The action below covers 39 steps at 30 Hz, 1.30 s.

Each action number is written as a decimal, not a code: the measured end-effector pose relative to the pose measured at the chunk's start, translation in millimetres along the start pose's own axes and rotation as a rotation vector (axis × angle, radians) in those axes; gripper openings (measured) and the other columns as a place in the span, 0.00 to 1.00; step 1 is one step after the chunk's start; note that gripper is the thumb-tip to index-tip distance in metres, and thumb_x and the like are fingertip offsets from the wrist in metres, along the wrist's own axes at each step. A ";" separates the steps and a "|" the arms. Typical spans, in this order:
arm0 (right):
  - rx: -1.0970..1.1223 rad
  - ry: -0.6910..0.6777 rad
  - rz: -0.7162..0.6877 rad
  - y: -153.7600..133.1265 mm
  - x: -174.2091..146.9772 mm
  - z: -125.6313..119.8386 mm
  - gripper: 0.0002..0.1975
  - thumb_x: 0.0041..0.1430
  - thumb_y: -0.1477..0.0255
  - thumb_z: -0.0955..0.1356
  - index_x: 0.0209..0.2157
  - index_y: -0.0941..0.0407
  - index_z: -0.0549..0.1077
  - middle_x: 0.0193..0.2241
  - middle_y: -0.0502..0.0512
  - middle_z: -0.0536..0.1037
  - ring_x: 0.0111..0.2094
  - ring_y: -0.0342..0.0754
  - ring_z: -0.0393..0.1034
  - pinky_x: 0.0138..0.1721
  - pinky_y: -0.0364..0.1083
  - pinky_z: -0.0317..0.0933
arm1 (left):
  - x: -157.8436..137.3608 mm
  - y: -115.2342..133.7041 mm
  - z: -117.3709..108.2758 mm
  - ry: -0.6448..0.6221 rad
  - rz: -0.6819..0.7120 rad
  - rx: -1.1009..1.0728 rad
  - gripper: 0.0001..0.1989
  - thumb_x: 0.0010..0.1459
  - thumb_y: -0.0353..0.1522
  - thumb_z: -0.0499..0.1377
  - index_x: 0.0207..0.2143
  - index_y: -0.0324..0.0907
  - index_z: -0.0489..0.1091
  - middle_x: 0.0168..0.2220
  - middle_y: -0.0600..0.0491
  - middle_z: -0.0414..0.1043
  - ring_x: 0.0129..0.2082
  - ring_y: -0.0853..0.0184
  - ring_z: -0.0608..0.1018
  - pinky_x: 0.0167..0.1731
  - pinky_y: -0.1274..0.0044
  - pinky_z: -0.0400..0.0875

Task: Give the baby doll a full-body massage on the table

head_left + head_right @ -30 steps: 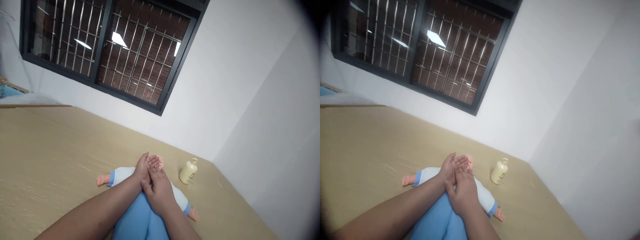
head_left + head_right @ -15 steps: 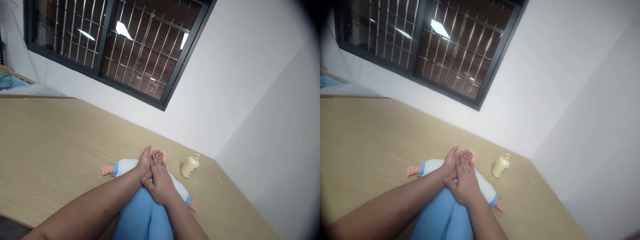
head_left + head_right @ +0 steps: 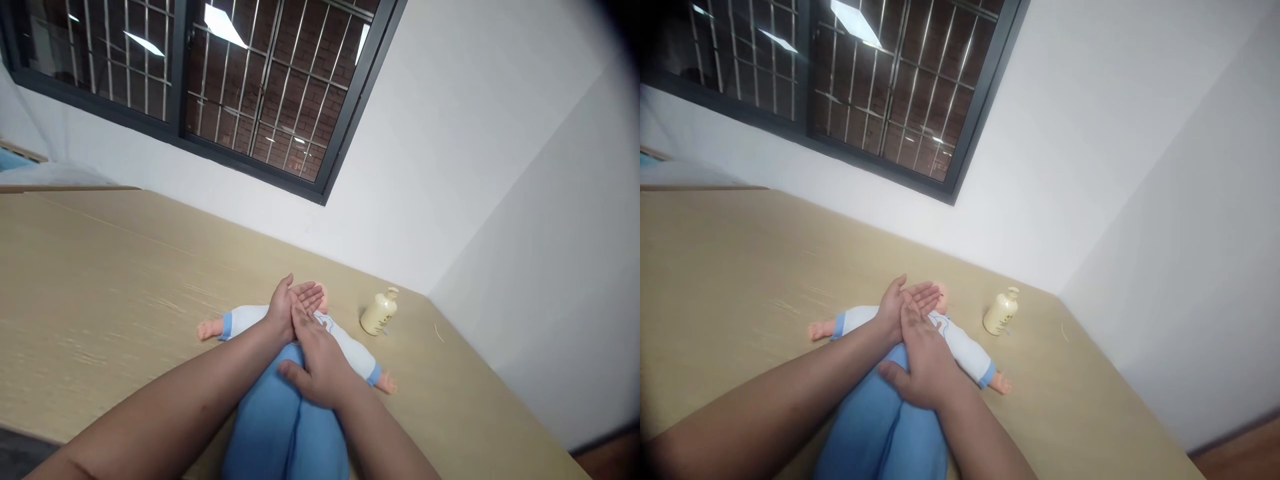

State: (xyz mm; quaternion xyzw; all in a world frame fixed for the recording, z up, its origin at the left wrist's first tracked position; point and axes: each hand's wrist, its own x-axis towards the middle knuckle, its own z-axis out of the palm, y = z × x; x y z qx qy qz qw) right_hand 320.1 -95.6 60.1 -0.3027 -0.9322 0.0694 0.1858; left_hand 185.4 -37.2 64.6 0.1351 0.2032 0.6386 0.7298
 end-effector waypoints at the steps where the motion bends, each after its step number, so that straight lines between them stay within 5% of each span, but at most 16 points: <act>1: 0.004 -0.009 0.007 -0.3 1.1 -0.4 0.53 0.61 0.46 0.65 0.72 0.62 0.37 0.72 0.66 0.42 0.72 0.62 0.39 0.69 0.64 0.43 | -2.1 -1.5 1.8 -0.005 0.001 0.018 0.26 0.66 0.46 0.50 0.46 0.31 0.71 0.45 0.32 0.77 0.45 0.53 0.82 0.44 0.67 0.78; 8: -0.065 0.039 0.216 0.1 9.3 0.4 0.47 0.63 0.45 0.62 0.72 0.56 0.42 0.72 0.63 0.45 0.72 0.62 0.37 0.69 0.70 0.34 | -11.1 -8.8 7.6 -0.082 0.000 0.048 0.22 0.65 0.45 0.52 0.41 0.34 0.73 0.40 0.40 0.77 0.39 0.59 0.81 0.42 0.69 0.77; 11: -0.099 0.113 0.243 -1.2 7.3 3.2 0.41 0.64 0.50 0.63 0.69 0.61 0.54 0.68 0.67 0.57 0.70 0.62 0.48 0.69 0.67 0.38 | -8.4 -5.5 5.6 -0.061 0.005 0.062 0.24 0.65 0.46 0.51 0.41 0.33 0.73 0.40 0.38 0.77 0.38 0.58 0.81 0.42 0.69 0.77; 15: -0.081 0.204 0.106 -5.3 2.0 5.5 0.32 0.63 0.57 0.65 0.63 0.61 0.65 0.60 0.65 0.71 0.63 0.58 0.64 0.70 0.62 0.43 | -0.7 1.3 -0.4 -0.034 0.015 0.032 0.26 0.65 0.46 0.51 0.44 0.30 0.72 0.44 0.34 0.77 0.43 0.57 0.81 0.46 0.69 0.76; 20: -0.046 0.099 -0.020 -8.8 1.4 3.6 0.43 0.62 0.53 0.65 0.69 0.66 0.53 0.68 0.69 0.57 0.69 0.59 0.51 0.70 0.60 0.45 | 1.7 4.2 -2.3 -0.081 -0.040 0.003 0.29 0.65 0.48 0.49 0.46 0.29 0.72 0.44 0.33 0.77 0.45 0.53 0.81 0.48 0.65 0.75; 25: -0.064 0.073 0.102 -8.3 5.5 6.2 0.51 0.60 0.45 0.64 0.72 0.61 0.41 0.72 0.66 0.45 0.72 0.62 0.38 0.70 0.65 0.40 | -8.2 -1.7 5.2 -0.093 -0.058 0.043 0.29 0.64 0.49 0.51 0.48 0.31 0.73 0.47 0.34 0.77 0.47 0.53 0.80 0.47 0.65 0.75; 32: -0.128 0.196 0.260 -10.6 6.6 16.8 0.40 0.63 0.50 0.63 0.66 0.65 0.59 0.65 0.71 0.63 0.67 0.64 0.56 0.68 0.63 0.47 | -3.7 0.9 -1.0 -0.117 -0.054 0.042 0.31 0.64 0.51 0.50 0.47 0.31 0.73 0.48 0.33 0.76 0.47 0.53 0.80 0.49 0.65 0.75; 36: -0.094 0.256 0.165 -14.7 3.1 17.2 0.30 0.62 0.55 0.65 0.58 0.60 0.69 0.57 0.65 0.74 0.59 0.60 0.68 0.64 0.59 0.55 | 3.5 4.2 -6.5 -0.107 -0.046 0.017 0.32 0.63 0.52 0.51 0.49 0.30 0.71 0.51 0.31 0.74 0.51 0.52 0.79 0.51 0.66 0.75; 39: -0.059 0.217 0.091 -16.8 1.2 14.7 0.36 0.60 0.53 0.66 0.62 0.61 0.65 0.61 0.66 0.70 0.62 0.60 0.64 0.63 0.59 0.57 | 7.1 4.3 -9.0 -0.130 -0.049 -0.008 0.34 0.63 0.53 0.51 0.49 0.29 0.71 0.51 0.30 0.74 0.52 0.50 0.78 0.52 0.65 0.74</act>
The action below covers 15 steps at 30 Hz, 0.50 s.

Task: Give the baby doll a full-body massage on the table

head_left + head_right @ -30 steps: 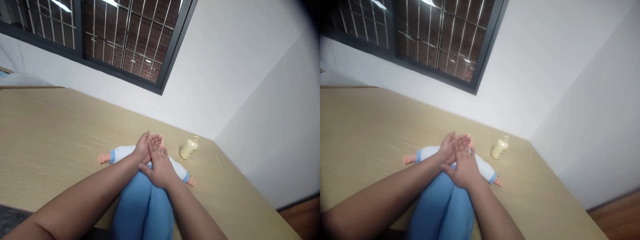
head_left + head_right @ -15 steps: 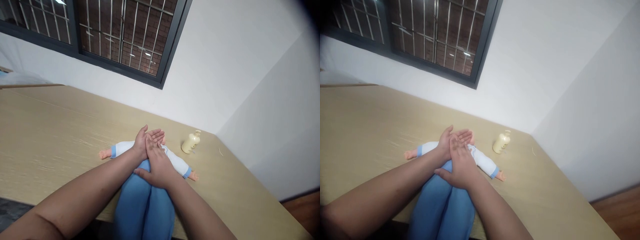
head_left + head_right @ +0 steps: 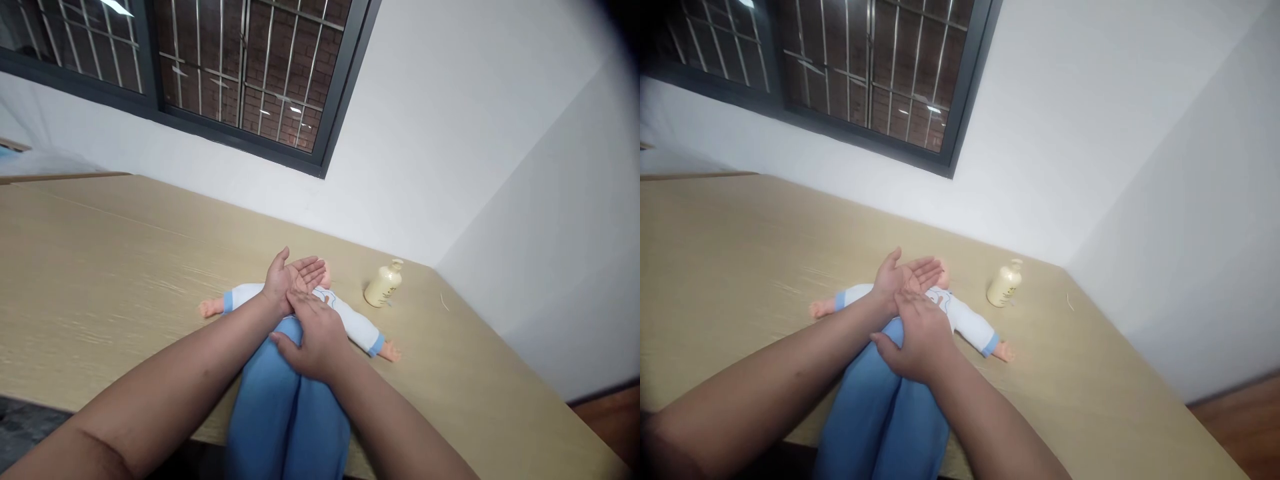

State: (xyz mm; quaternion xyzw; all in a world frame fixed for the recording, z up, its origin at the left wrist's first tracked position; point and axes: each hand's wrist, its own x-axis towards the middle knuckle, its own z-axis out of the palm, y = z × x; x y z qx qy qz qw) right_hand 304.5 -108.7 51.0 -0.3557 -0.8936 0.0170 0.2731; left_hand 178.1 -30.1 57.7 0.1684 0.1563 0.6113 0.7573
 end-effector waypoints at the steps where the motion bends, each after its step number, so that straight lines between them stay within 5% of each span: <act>1: 0.005 -0.026 -0.009 -0.1 0.0 -1.2 0.40 0.59 0.52 0.67 0.65 0.63 0.61 0.63 0.67 0.67 0.64 0.61 0.61 0.64 0.60 0.56 | 0.3 -0.3 -0.1 -0.009 -0.004 0.000 0.34 0.63 0.53 0.51 0.49 0.29 0.71 0.50 0.30 0.74 0.52 0.49 0.78 0.52 0.64 0.74; 5: 0.023 -0.132 -0.007 1.7 1.8 -4.1 0.55 0.55 0.44 0.67 0.71 0.65 0.45 0.70 0.70 0.52 0.70 0.64 0.47 0.67 0.63 0.49 | -4.0 -3.6 6.3 -0.016 -0.012 0.045 0.33 0.65 0.51 0.49 0.48 0.28 0.72 0.49 0.30 0.75 0.51 0.50 0.78 0.52 0.64 0.73; 8: 0.018 -0.120 0.033 4.6 4.3 -3.0 0.54 0.58 0.43 0.64 0.71 0.62 0.41 0.71 0.67 0.46 0.72 0.63 0.40 0.69 0.64 0.44 | -11.3 -7.9 14.7 -0.005 -0.001 0.087 0.32 0.65 0.50 0.49 0.47 0.29 0.73 0.48 0.32 0.76 0.49 0.52 0.79 0.52 0.65 0.73; 15: -0.058 -0.052 0.178 5.4 5.6 1.5 0.43 0.64 0.47 0.61 0.68 0.63 0.56 0.67 0.68 0.61 0.69 0.64 0.51 0.67 0.64 0.49 | -10.8 -7.2 12.1 -0.021 0.009 0.091 0.32 0.66 0.50 0.49 0.46 0.29 0.74 0.46 0.34 0.77 0.47 0.55 0.80 0.51 0.68 0.73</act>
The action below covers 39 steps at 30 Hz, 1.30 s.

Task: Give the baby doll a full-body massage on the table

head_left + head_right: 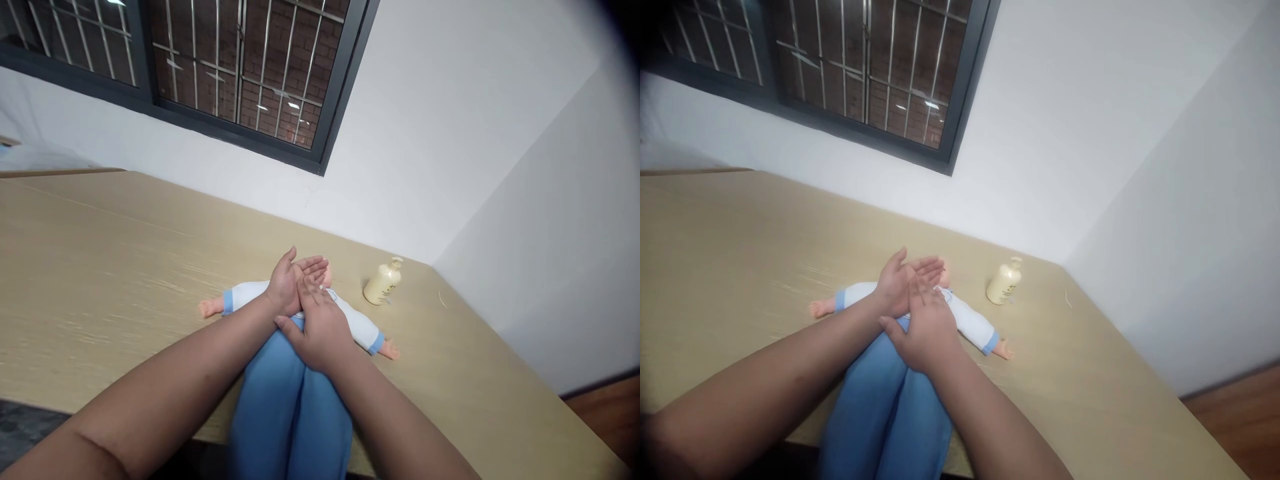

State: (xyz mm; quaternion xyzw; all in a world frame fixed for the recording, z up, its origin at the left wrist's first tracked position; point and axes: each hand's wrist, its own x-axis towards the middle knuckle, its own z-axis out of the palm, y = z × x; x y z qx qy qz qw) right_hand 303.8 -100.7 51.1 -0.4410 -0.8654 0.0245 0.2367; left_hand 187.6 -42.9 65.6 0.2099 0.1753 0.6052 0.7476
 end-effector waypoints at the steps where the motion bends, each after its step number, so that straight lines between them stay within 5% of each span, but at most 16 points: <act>1: -0.011 0.008 0.005 -1.0 -1.1 0.0 0.41 0.64 0.48 0.61 0.67 0.64 0.58 0.65 0.69 0.64 0.67 0.65 0.55 0.66 0.63 0.51 | 1.9 0.9 -2.4 0.003 0.001 -0.003 0.32 0.65 0.51 0.49 0.47 0.29 0.74 0.46 0.33 0.76 0.48 0.55 0.79 0.51 0.68 0.74; 7: 0.049 0.045 -0.099 -5.4 -8.8 -1.2 0.37 0.61 0.51 0.65 0.62 0.63 0.66 0.58 0.66 0.73 0.61 0.61 0.66 0.62 0.59 0.59 | 8.2 1.6 -9.6 -0.002 0.002 -0.051 0.33 0.64 0.52 0.49 0.47 0.30 0.73 0.49 0.32 0.75 0.52 0.53 0.78 0.53 0.67 0.73; 12: 0.089 -0.047 -0.144 -3.8 -8.4 -3.6 0.54 0.58 0.44 0.65 0.71 0.62 0.41 0.70 0.69 0.52 0.70 0.64 0.48 0.66 0.66 0.49 | 3.1 -2.5 -4.5 -0.044 0.004 -0.001 0.31 0.66 0.51 0.49 0.47 0.31 0.75 0.48 0.33 0.77 0.53 0.53 0.77 0.55 0.66 0.71; 15: 0.085 -0.055 -0.151 -2.7 -5.2 -3.2 0.53 0.61 0.43 0.63 0.72 0.60 0.35 0.72 0.67 0.43 0.72 0.64 0.40 0.68 0.67 0.45 | -2.7 -4.5 1.1 -0.061 0.031 0.046 0.29 0.67 0.49 0.49 0.46 0.32 0.75 0.46 0.36 0.78 0.52 0.55 0.78 0.57 0.66 0.69; 22: 0.015 -0.026 0.001 -0.1 -0.2 -2.8 0.44 0.65 0.46 0.60 0.69 0.65 0.54 0.68 0.69 0.58 0.69 0.65 0.51 0.67 0.63 0.49 | -2.4 -2.1 1.1 -0.032 0.019 0.031 0.31 0.66 0.50 0.48 0.44 0.31 0.75 0.43 0.37 0.77 0.45 0.58 0.80 0.53 0.69 0.71; 29: 0.040 0.013 -0.119 -1.4 -8.2 -9.3 0.35 0.62 0.48 0.63 0.60 0.59 0.69 0.57 0.64 0.75 0.58 0.61 0.69 0.60 0.59 0.62 | 9.2 2.5 -13.5 -0.035 0.007 -0.051 0.33 0.64 0.53 0.50 0.46 0.31 0.73 0.46 0.33 0.76 0.49 0.53 0.79 0.52 0.66 0.73; 35: 0.102 -0.073 -0.210 -1.1 -7.6 -10.8 0.51 0.60 0.44 0.64 0.71 0.63 0.45 0.69 0.67 0.54 0.70 0.62 0.49 0.67 0.61 0.51 | 5.4 2.0 -9.2 -0.078 -0.011 -0.021 0.33 0.66 0.52 0.47 0.45 0.30 0.74 0.46 0.33 0.77 0.50 0.53 0.79 0.53 0.65 0.71; 39: 0.063 -0.078 -0.179 3.1 -2.0 -10.1 0.48 0.64 0.46 0.61 0.72 0.61 0.41 0.72 0.64 0.45 0.73 0.60 0.38 0.70 0.62 0.40 | -3.6 -1.6 -0.7 -0.085 -0.002 0.020 0.31 0.65 0.52 0.49 0.44 0.32 0.75 0.44 0.37 0.78 0.46 0.56 0.80 0.51 0.66 0.72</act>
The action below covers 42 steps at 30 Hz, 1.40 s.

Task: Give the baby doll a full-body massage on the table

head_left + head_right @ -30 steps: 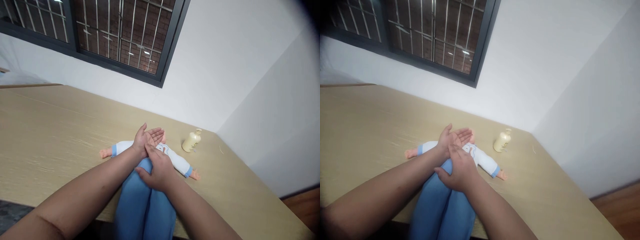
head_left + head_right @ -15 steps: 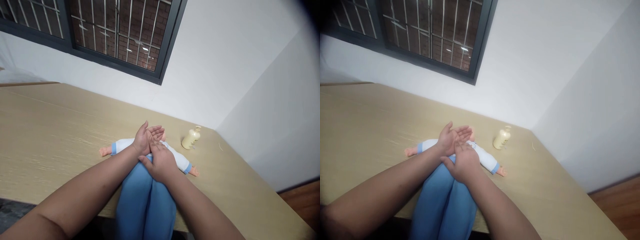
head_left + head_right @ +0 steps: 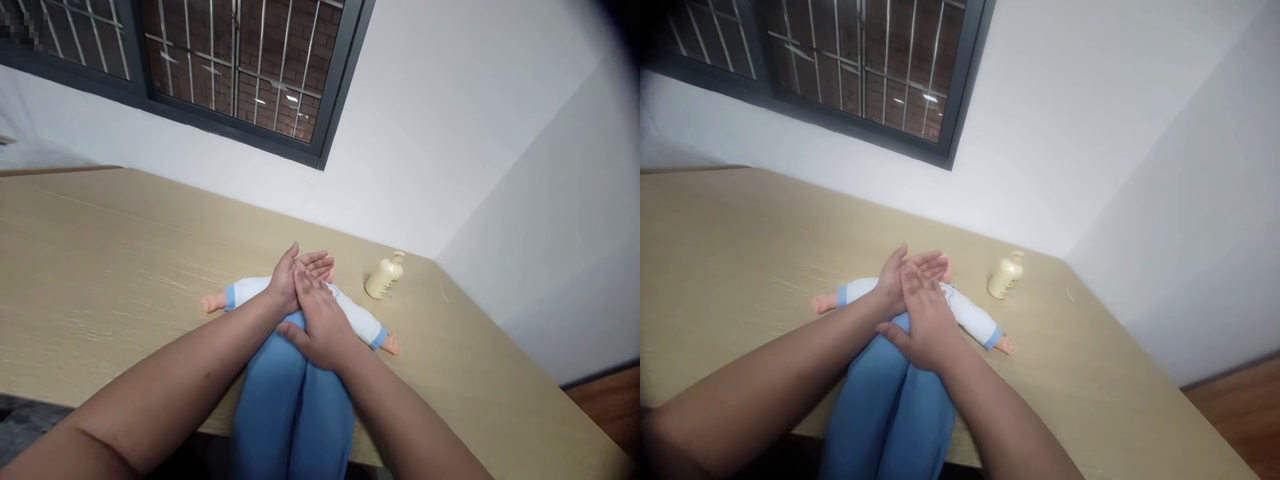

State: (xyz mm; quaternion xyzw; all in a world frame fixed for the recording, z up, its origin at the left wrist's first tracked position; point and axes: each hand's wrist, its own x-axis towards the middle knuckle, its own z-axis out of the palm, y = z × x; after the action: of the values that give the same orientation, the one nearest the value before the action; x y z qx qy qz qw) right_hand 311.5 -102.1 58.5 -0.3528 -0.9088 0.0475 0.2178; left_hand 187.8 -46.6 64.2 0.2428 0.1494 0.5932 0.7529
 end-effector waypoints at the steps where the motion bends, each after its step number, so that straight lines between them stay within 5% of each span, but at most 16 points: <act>1: -0.015 0.006 0.035 0.8 0.6 1.1 0.47 0.64 0.47 0.61 0.72 0.61 0.41 0.72 0.64 0.46 0.72 0.60 0.38 0.71 0.62 0.39 | -1.8 -1.0 1.8 -0.010 0.008 0.002 0.31 0.65 0.52 0.50 0.44 0.33 0.75 0.43 0.38 0.78 0.44 0.57 0.80 0.51 0.66 0.72; 7: -0.081 0.017 0.217 -2.0 -1.6 4.3 0.44 0.62 0.51 0.65 0.68 0.68 0.55 0.67 0.72 0.59 0.69 0.65 0.51 0.68 0.62 0.49 | -0.7 -5.5 1.1 0.063 0.127 0.189 0.24 0.64 0.47 0.55 0.40 0.35 0.77 0.40 0.42 0.79 0.44 0.61 0.80 0.52 0.69 0.71; 13: -0.036 -0.022 0.096 1.9 -10.4 -17.0 0.28 0.64 0.58 0.64 0.60 0.60 0.68 0.58 0.65 0.73 0.61 0.60 0.66 0.63 0.60 0.58 | 1.7 1.0 -17.6 0.149 0.335 0.650 0.14 0.57 0.41 0.62 0.31 0.39 0.76 0.34 0.48 0.79 0.41 0.61 0.80 0.48 0.70 0.72; 19: 0.041 -0.126 -0.247 16.7 -28.1 -21.6 0.25 0.65 0.61 0.64 0.61 0.56 0.69 0.63 0.58 0.69 0.67 0.56 0.57 0.69 0.58 0.48 | -14.1 18.1 -54.0 0.082 0.407 1.491 0.12 0.62 0.36 0.54 0.39 0.43 0.76 0.34 0.53 0.79 0.35 0.63 0.80 0.41 0.71 0.72; 23: 0.102 -0.185 -0.358 11.6 -33.1 -22.1 0.26 0.65 0.64 0.63 0.62 0.58 0.66 0.63 0.57 0.69 0.68 0.52 0.56 0.70 0.54 0.45 | -17.0 20.4 -61.2 0.068 0.381 1.624 0.14 0.64 0.35 0.51 0.43 0.42 0.75 0.32 0.53 0.79 0.29 0.65 0.79 0.40 0.71 0.73; 27: 0.114 -0.229 -0.386 2.8 -32.5 -24.1 0.31 0.64 0.62 0.63 0.65 0.60 0.63 0.67 0.58 0.62 0.70 0.50 0.51 0.71 0.52 0.42 | -14.8 18.7 -63.4 0.036 0.455 1.731 0.15 0.63 0.35 0.52 0.45 0.43 0.76 0.45 0.51 0.79 0.44 0.60 0.80 0.47 0.69 0.72; 34: 0.064 -0.308 -0.072 3.0 -21.5 -20.6 0.50 0.59 0.46 0.66 0.71 0.58 0.46 0.72 0.60 0.42 0.73 0.59 0.36 0.71 0.61 0.37 | -13.4 18.6 -71.4 -0.073 0.463 1.720 0.17 0.65 0.38 0.53 0.50 0.43 0.75 0.51 0.50 0.78 0.51 0.60 0.78 0.52 0.69 0.71; 42: 0.187 -0.152 0.159 62.9 -26.4 -10.6 0.39 0.65 0.48 0.62 0.71 0.51 0.49 0.72 0.56 0.46 0.72 0.58 0.39 0.70 0.64 0.42 | -14.4 21.7 -66.6 -0.127 0.450 1.738 0.19 0.67 0.38 0.50 0.52 0.45 0.74 0.50 0.50 0.78 0.49 0.60 0.79 0.53 0.68 0.71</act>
State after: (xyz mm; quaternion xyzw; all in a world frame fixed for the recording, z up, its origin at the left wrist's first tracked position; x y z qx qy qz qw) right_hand 372.4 -73.3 43.5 -0.3971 -0.8836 0.1754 0.1757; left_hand 132.2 -44.1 19.3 0.7825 0.4522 0.3899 0.1766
